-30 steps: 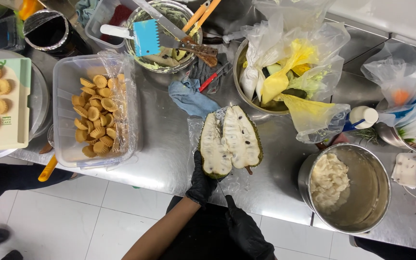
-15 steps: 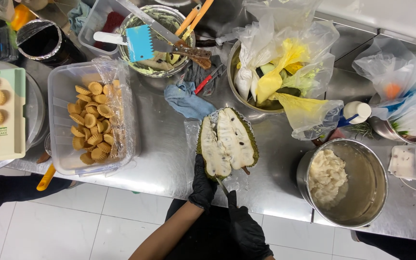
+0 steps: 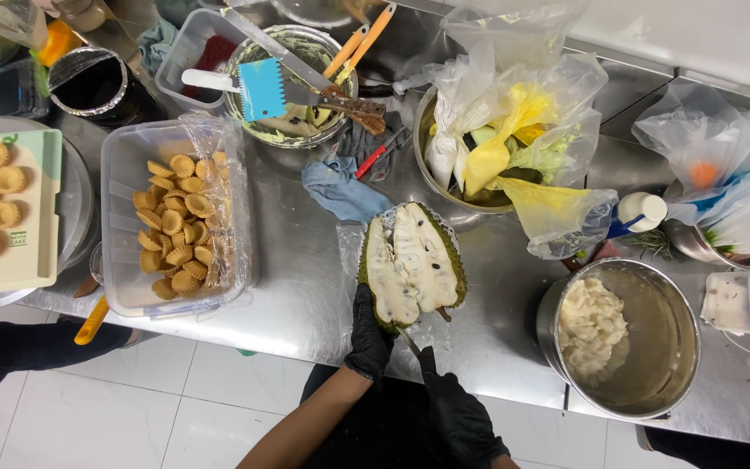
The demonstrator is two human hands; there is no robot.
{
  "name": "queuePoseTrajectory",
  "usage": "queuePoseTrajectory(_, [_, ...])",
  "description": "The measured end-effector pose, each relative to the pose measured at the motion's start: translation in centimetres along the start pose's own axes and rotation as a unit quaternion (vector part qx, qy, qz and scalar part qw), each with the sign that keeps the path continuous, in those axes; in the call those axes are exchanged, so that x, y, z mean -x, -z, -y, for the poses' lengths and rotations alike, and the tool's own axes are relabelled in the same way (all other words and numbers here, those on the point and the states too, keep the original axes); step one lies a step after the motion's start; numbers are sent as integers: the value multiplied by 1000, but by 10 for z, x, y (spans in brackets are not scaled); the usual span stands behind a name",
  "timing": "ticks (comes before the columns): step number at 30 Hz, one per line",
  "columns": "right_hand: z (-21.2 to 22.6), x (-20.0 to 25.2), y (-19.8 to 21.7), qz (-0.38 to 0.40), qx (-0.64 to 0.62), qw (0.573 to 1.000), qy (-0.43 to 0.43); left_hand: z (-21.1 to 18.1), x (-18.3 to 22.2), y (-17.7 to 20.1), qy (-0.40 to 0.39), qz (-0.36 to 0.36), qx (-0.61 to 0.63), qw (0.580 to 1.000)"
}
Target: Cutting open a soursop fruit and removing the pulp for baking preparations.
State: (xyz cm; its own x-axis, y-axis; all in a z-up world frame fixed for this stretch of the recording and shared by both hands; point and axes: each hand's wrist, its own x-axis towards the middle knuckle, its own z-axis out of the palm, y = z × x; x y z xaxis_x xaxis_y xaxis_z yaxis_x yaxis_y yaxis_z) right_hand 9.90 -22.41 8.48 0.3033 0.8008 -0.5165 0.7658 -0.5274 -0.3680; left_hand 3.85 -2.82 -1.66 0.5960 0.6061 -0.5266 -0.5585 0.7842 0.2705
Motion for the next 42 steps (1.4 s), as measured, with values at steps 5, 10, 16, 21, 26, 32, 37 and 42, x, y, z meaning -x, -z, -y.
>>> queuePoseTrajectory(5, [0,-14,2,24,85,996,-2,5,-4,11,-16,-26,-42,999])
queuePoseTrajectory(10, [0,-21,22,11,164,986,21,3,-6,8,-4,-21,-37,999])
queuePoseTrajectory(16, [-8,-22,64,-143,315,923,167,-8,4,-15,1,13,-3,1000])
queuePoseTrajectory(21, [-8,-32,83,-141,433,866,206,-18,9,-28,33,-13,-26,999])
queuePoseTrajectory(26, [-2,-35,81,-90,337,921,174,-13,-9,5,71,-19,12,997])
queuePoseTrajectory(32, [-8,-31,34,-53,3,997,48,-10,-15,16,67,50,86,993])
queuePoseTrajectory(37, [-14,-28,-21,-78,-170,981,-58,-7,-18,26,50,56,80,994])
queuePoseTrajectory(42, [2,51,-117,-128,-234,961,-71,-3,-26,28,45,109,104,988])
